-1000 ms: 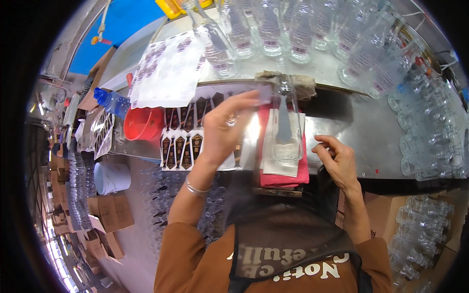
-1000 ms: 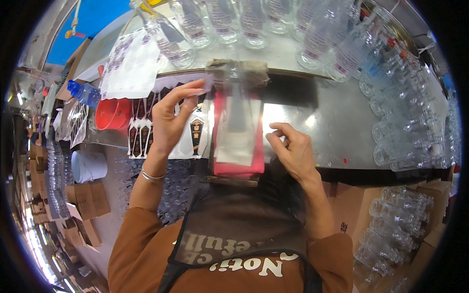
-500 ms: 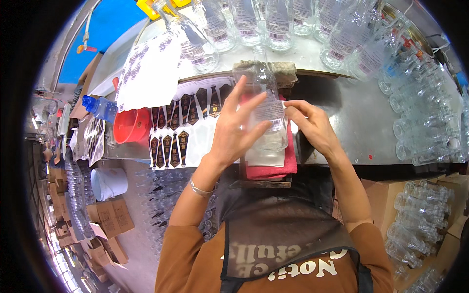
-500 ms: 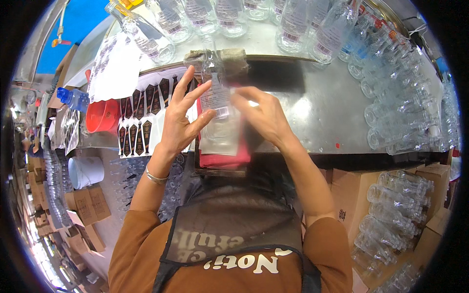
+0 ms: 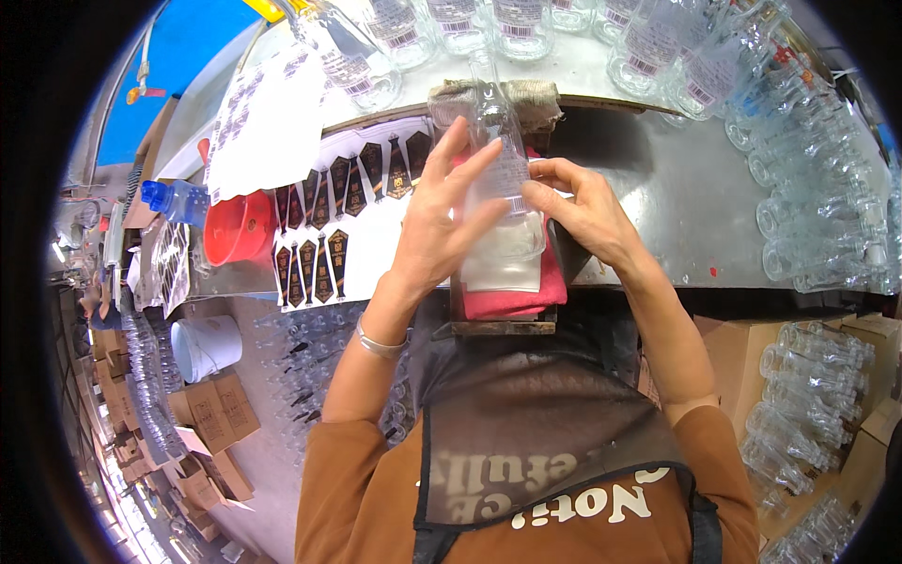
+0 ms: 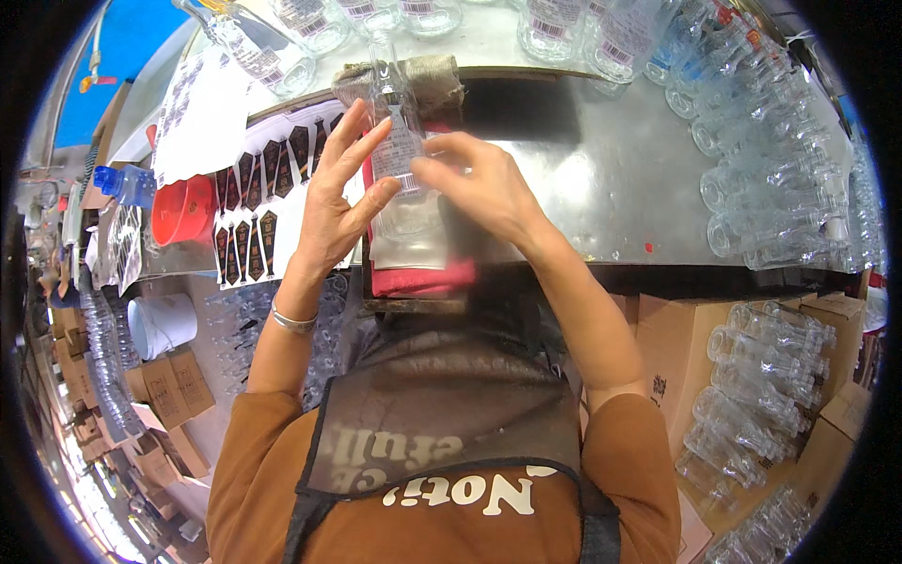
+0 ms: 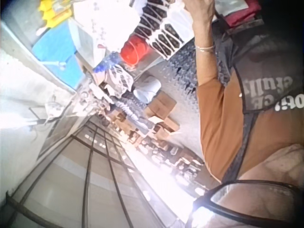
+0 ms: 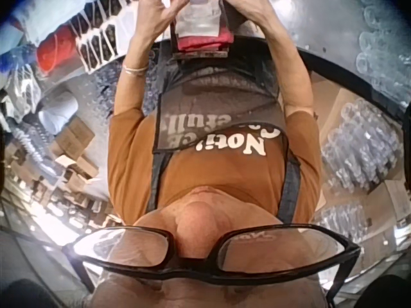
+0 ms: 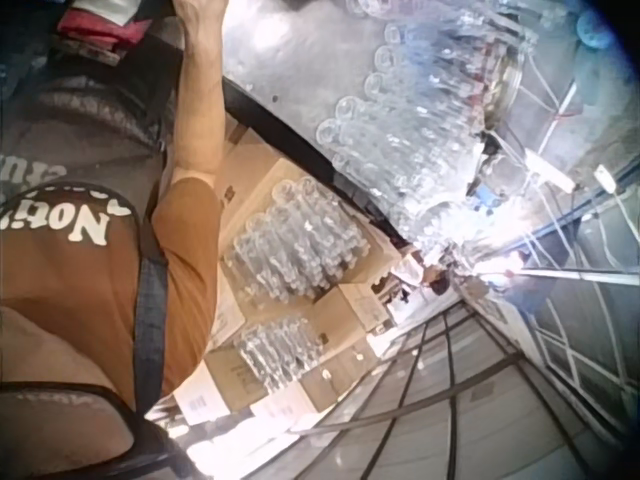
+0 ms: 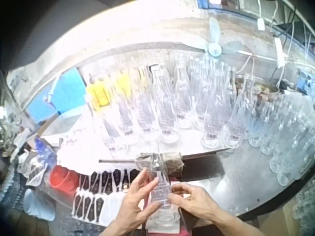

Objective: The person repeatedly picks up clear plastic bottles, applies a dark rectangular label to each bottle, and places the labeled bottles on a metal counter. The person handles the bottles one at a time and continues the labeling process throughout the clip.

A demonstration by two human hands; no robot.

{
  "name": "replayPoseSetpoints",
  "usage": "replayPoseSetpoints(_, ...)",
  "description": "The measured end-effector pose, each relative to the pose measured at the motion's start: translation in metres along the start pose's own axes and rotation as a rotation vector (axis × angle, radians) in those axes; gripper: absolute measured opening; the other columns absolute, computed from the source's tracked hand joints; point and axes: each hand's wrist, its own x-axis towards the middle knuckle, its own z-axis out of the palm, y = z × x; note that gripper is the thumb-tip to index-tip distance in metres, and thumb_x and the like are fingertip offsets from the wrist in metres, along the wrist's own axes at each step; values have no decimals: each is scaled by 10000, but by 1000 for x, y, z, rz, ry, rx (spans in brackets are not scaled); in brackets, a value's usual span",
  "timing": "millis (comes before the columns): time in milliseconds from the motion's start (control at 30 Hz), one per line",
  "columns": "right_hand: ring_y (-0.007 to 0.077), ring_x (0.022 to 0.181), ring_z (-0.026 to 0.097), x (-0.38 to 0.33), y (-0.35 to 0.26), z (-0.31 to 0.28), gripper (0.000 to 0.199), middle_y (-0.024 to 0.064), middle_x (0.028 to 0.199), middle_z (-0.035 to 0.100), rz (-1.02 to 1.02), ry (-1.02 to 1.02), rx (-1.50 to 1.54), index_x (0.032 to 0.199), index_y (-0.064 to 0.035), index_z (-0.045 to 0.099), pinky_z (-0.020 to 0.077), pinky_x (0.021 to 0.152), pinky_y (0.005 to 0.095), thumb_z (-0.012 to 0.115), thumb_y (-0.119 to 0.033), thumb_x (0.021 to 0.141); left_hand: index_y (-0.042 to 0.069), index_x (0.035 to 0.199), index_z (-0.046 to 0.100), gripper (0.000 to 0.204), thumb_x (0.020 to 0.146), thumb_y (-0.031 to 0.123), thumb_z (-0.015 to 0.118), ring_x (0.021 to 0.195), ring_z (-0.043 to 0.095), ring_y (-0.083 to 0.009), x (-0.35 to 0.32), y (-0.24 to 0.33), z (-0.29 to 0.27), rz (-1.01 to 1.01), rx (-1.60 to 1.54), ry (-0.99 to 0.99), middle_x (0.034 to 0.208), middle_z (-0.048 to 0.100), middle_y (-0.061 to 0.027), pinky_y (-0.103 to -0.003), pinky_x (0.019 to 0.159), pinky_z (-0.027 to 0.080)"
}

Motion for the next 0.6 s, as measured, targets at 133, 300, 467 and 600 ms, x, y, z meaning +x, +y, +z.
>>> replayPoseSetpoints(133, 231, 1073, 682, -3, -4, 2, 587, 180, 1161, 719, -4, -4, -24, 1247, 49, 653, 517, 959, 356, 744, -405, 887, 135, 1424, 599, 590, 864, 163, 780, 1393, 457, -381, -1, 2, -2, -13, -17, -29, 1587, 348, -234, -440, 1105, 425)
replayPoseSetpoints(300, 124, 977, 651, -5, -4, 1, 470, 95, 1123, 693, -35, -27, -65, 1274, 38, 624, 535, 806, 274, 723, -287, 950, 136, 1427, 596, 596, 861, 167, 782, 1395, 457, -381, -3, 1, -2, -8, -6, -40, 1589, 346, -227, -439, 1116, 420)
replayPoseSetpoints(467, 234, 1056, 681, -2, 1, 1, 599, 198, 1178, 711, -15, 7, -25, 1247, 53, 652, 519, 943, 354, 754, -403, 873, 134, 1427, 595, 597, 861, 166, 781, 1397, 456, -379, -2, 1, -1, -7, 6, -34, 1588, 346, -231, -441, 1124, 414)
replayPoseSetpoints(600, 226, 1053, 679, -1, 1, 1, 586, 185, 1149, 721, -13, -5, -20, 1242, 52, 655, 518, 941, 352, 749, -397, 878, 126, 1427, 594, 598, 860, 164, 781, 1402, 450, -379, -3, 1, 0, 1, 22, -27, 1586, 347, -237, -443, 1129, 408)
